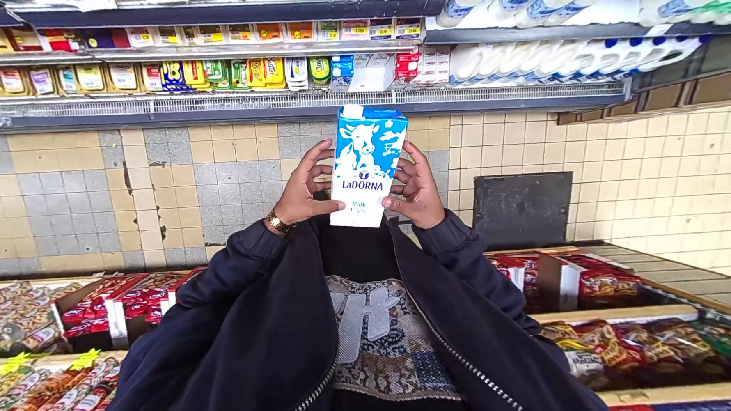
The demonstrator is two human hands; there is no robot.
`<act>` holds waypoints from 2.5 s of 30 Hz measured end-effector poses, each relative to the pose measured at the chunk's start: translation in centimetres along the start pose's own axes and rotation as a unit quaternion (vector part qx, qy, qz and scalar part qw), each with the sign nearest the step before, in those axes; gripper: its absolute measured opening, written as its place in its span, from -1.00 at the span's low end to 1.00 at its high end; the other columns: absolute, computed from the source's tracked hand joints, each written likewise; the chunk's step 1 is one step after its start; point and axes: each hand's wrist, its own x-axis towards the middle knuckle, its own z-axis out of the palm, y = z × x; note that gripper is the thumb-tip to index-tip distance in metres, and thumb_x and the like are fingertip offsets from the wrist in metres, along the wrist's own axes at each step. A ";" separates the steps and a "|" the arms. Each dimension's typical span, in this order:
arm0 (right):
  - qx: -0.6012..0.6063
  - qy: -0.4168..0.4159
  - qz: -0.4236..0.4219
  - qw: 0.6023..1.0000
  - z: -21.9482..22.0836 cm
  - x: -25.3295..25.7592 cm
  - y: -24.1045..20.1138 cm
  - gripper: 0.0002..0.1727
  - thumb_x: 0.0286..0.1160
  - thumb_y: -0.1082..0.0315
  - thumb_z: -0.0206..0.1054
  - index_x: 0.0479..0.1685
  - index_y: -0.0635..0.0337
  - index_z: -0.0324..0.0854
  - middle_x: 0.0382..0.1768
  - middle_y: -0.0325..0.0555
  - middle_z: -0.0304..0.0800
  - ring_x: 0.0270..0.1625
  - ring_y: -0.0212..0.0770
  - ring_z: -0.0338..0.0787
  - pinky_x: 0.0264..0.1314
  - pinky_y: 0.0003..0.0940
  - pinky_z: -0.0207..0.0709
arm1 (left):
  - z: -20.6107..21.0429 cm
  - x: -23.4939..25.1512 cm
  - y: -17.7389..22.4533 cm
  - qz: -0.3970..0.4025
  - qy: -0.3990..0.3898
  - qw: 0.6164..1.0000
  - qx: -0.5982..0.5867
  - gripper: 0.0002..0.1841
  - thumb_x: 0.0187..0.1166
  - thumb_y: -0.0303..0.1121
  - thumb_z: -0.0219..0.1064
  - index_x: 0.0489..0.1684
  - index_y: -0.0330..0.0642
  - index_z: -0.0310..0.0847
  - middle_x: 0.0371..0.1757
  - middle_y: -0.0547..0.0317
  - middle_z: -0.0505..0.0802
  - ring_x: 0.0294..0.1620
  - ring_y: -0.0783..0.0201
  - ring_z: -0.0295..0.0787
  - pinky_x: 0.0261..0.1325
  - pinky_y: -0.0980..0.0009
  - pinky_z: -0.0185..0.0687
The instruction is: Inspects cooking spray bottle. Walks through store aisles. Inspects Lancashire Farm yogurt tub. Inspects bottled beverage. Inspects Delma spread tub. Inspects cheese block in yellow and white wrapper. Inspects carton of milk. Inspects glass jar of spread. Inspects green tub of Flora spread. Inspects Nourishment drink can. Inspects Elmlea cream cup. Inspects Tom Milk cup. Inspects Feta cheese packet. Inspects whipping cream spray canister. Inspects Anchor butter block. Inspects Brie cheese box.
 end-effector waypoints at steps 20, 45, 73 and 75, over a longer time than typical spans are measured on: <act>-0.263 -0.202 0.144 0.932 -14.4 19.0 6.7 -0.34 -0.13 0.32 0.77 0.16 0.30 0.77 0.11 0.06 0.75 0.06 -0.19 0.84 0.00 -0.25 0.84 | -3.3 9.7 -14.9 -0.093 0.108 0.974 0.178 0.16 0.01 -0.54 0.69 0.82 -0.35 0.03 0.59 -0.11 0.60 0.61 0.04 0.54 0.63 0.00 0.51; -0.563 -0.031 0.150 0.812 -29.7 43.1 39.1 -0.25 0.07 0.43 0.63 0.48 0.20 0.60 0.50 0.27 0.54 0.42 0.27 0.65 0.40 0.22 0.53 | -4.2 3.3 -19.9 -0.218 0.332 0.916 0.062 0.09 0.39 -0.26 0.54 0.88 -0.28 -0.25 0.48 -0.10 0.68 0.33 -0.03 0.74 0.34 0.06 0.74; -0.252 -0.092 0.068 0.961 -13.2 26.4 18.3 -0.33 0.35 0.18 0.53 0.43 0.40 0.57 0.53 0.29 0.54 0.42 0.05 0.71 0.34 -0.08 0.70 | -3.8 3.5 -5.8 -0.061 0.359 0.922 0.132 -0.42 0.55 -0.33 0.43 0.59 -0.19 0.41 0.42 -0.04 0.74 0.27 0.02 0.79 0.31 0.09 0.76; -0.183 -0.114 0.012 0.976 -9.5 22.5 13.0 -0.32 0.40 0.08 0.49 0.38 0.45 0.58 0.49 0.34 0.56 0.39 0.05 0.73 0.27 -0.09 0.74 | -3.6 2.6 -2.8 -0.011 0.347 0.926 0.148 -0.46 0.57 -0.31 0.42 0.55 -0.14 0.48 0.40 -0.01 0.75 0.26 0.04 0.80 0.32 0.10 0.76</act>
